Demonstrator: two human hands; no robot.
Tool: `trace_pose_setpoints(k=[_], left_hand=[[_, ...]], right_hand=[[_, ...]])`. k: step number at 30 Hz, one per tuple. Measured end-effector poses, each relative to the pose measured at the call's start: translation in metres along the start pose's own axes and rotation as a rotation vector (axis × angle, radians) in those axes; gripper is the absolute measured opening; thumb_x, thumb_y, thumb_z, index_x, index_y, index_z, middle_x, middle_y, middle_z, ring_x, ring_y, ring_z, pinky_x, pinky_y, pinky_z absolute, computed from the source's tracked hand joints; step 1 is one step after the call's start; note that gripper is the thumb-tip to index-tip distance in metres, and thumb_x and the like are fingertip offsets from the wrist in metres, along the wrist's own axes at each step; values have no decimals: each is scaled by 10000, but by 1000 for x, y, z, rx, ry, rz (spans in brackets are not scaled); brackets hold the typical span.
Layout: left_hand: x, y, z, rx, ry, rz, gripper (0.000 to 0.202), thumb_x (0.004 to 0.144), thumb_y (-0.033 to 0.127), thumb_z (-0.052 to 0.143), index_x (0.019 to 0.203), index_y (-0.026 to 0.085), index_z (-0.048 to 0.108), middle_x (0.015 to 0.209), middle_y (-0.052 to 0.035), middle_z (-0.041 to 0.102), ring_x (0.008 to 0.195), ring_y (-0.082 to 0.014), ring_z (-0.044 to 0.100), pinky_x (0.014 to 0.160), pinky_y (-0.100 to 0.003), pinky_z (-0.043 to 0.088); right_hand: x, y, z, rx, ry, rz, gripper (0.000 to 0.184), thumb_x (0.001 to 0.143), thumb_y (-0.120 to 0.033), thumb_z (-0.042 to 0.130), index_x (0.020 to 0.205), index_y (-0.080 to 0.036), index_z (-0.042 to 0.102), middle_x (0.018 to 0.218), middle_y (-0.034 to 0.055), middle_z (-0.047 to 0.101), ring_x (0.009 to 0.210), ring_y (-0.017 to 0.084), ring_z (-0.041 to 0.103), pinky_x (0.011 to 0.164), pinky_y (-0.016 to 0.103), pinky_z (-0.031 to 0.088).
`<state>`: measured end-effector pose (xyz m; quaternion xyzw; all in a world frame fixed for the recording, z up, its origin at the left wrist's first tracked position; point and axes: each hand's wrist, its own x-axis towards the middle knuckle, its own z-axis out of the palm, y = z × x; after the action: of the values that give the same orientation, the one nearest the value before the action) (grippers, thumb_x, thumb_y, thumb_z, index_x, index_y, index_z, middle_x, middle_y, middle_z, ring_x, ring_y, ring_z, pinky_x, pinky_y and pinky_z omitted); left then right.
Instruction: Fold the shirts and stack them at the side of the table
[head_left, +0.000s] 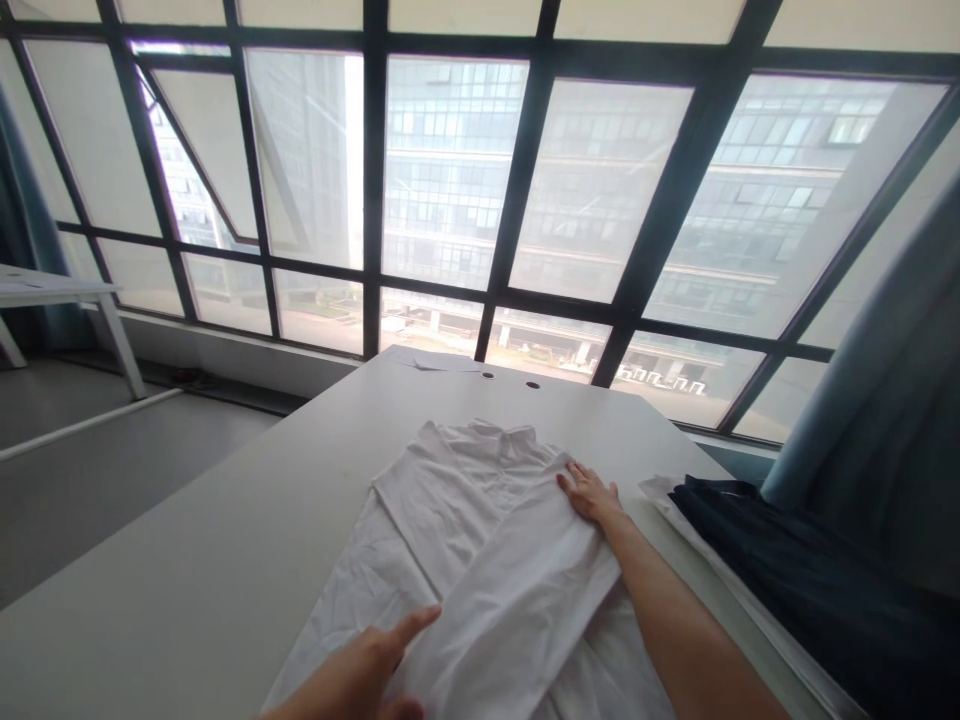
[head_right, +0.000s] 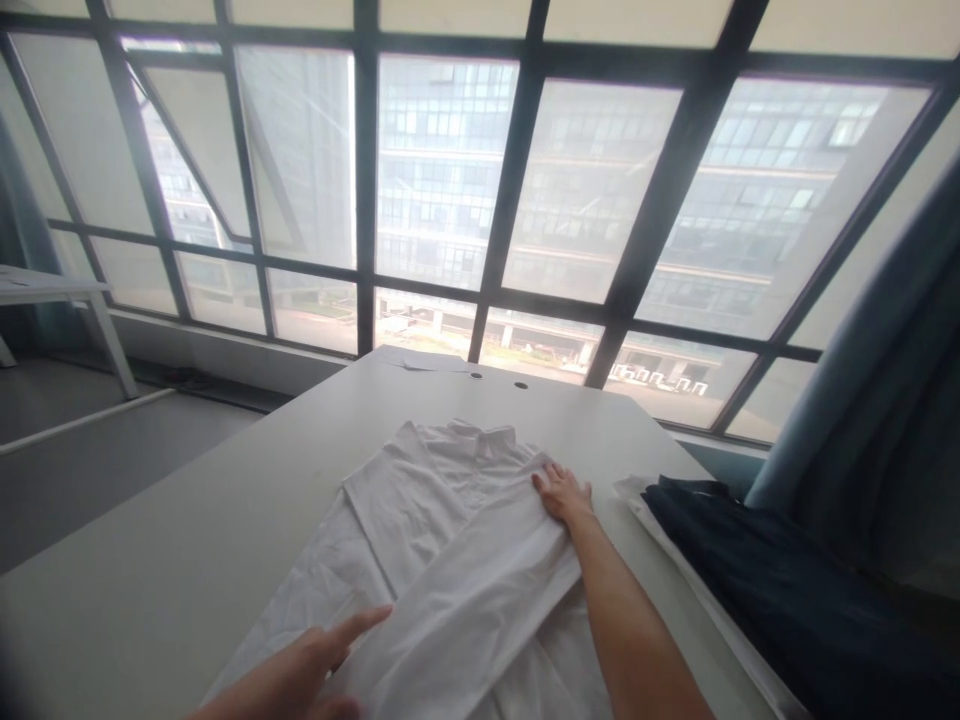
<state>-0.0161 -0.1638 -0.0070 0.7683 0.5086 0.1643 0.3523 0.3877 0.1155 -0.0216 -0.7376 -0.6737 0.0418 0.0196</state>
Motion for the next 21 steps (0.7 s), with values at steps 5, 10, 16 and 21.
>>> trace_pose_setpoints(k=[5,10,16,21], left_hand=[[14,-13,2,257,79,257,670,819,564,647,1444,449,434,1367,-70,589,1197,-352,562,1058,-490,404],[34,-30,8,351,-84,530,651,898,583,534,1501,468,316,1572,-45,351,1443,-381,291,1161,-641,161],[32,1,-5,313,-172,442,721,896,653,486,1536,398,276,1608,-57,236,1478,-385,165,1165,-655,43],[33,10,-14,334,-117,397,709,909,641,483,1535,362,303,1613,-52,221,1491,-375,103,1173,-635,-5]], right_hand=[[22,-1,1,-77,92,22,553,999,-403,246,1508,-235,381,1601,102,289,1465,296,247,1145,625,134],[31,-18,9,12,50,-69,601,995,-499,222,1530,-244,324,1622,65,237,1487,245,184,1161,600,125],[35,-34,-5,-57,233,1,572,998,-429,279,1476,-149,422,1529,161,406,1424,296,303,1166,577,74],[-34,-91,-11,9,294,-178,563,1004,-425,291,1442,-119,470,1515,167,430,1412,295,338,1174,520,112]])
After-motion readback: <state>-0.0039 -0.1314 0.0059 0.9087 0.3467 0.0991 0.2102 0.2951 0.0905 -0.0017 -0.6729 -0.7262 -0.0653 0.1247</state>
